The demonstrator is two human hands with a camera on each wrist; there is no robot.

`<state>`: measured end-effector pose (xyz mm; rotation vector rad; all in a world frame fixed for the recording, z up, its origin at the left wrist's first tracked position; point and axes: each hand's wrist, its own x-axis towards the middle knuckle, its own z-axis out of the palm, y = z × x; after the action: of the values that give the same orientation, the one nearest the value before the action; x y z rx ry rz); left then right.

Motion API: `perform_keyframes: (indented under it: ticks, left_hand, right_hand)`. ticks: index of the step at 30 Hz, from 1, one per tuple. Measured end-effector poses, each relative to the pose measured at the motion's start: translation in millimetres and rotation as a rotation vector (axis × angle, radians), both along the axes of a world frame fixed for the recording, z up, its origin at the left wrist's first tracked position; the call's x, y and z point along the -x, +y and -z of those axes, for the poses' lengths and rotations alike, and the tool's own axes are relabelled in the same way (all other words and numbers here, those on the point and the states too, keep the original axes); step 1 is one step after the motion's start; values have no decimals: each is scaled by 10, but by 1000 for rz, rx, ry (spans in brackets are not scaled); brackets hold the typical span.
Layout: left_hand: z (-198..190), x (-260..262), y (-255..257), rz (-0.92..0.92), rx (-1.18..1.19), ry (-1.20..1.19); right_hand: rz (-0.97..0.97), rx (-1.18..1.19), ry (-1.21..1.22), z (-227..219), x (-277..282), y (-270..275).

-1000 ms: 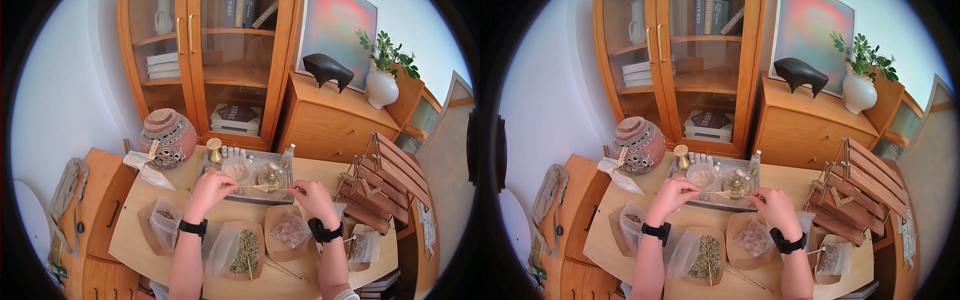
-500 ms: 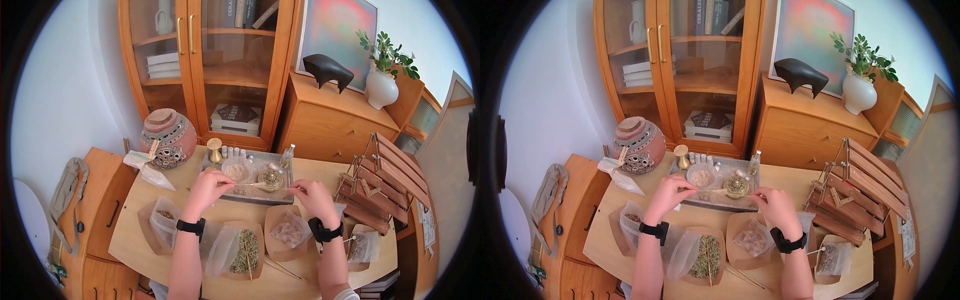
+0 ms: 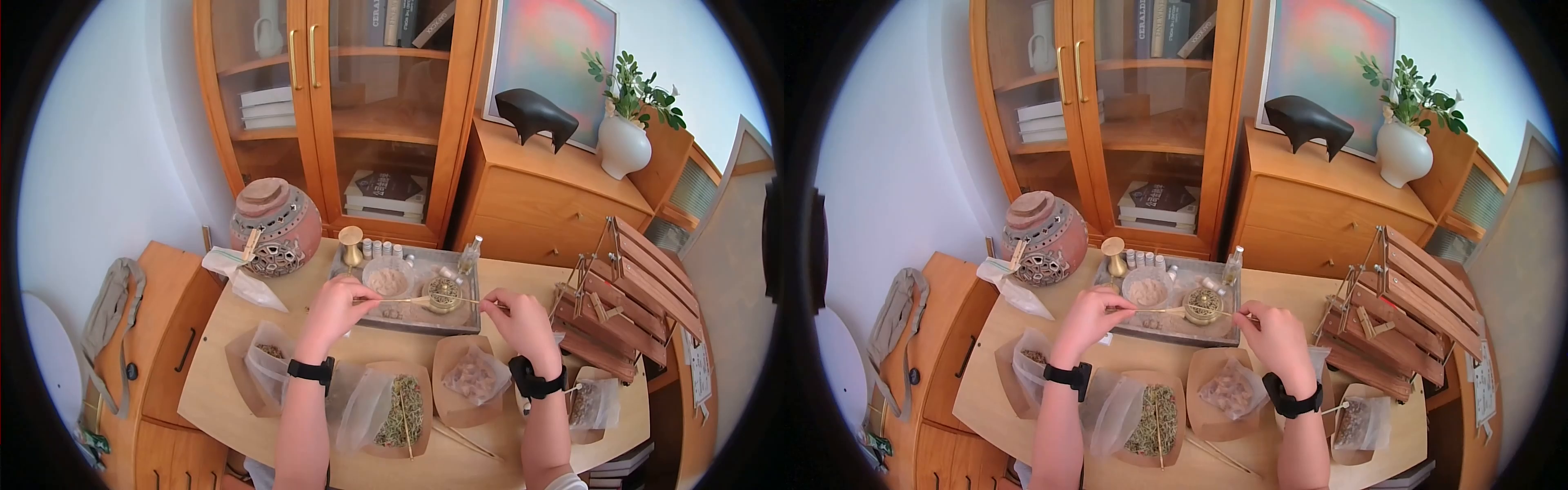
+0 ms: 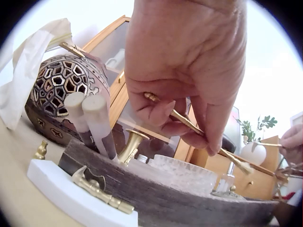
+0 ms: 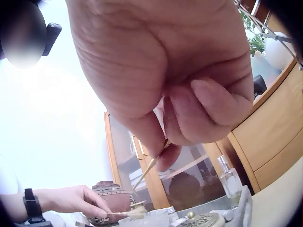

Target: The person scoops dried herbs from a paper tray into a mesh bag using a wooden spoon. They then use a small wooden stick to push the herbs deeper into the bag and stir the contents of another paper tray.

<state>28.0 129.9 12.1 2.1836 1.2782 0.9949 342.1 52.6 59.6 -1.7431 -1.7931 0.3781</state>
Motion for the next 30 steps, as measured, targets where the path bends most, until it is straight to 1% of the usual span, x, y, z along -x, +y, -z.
perform_keyframes:
  ticks: [1,3,7,9,10,12,13,15,16,18,19,21,24,30]
  left_hand:
    - [7,-7,-1,-2,5,1]
    - [12,-25,-5,0,12,4]
    - [-16,-34,-19,13,14,12]
    - [-14,-24,-16,17,11,5]
    - [-3,-6,-8,16,22,-15]
    - [-12,9,-4,13,32,-37]
    - [-33,11,-12,12,34,-31]
    - [-32,11,-17,10,37,-24]
    - [-18,4,-13,13,33,-21]
    - [-12,-14,-16,19,30,-17]
    - [-20,-20,-23,23,26,-11]
    - [-24,-25,-24,27,20,-4]
    - [-11,-32,-19,34,53,-4]
    - [-24,-24,-17,60,45,-13]
  right_hand:
    - [0,0,0,-16,34,-9]
    - [-96,-12,97,-24,108,-22]
    - [-93,7,79,62,112,7]
    - [-36,-14,-204,131,37,18]
    - [-38,-15,-204,146,6,26]
    - [65,11,-296,144,-35,42]
    - [63,11,-297,120,-26,37]
    - [-7,-26,-73,37,16,10]
    - [-6,-25,-73,23,56,7]
    - [-101,-35,128,11,127,1]
    - [-99,-35,129,36,113,5]
    - [-50,-34,-72,101,76,29]
    - [-22,-3,-96,80,57,20]
    - [-44,-16,-107,131,22,36]
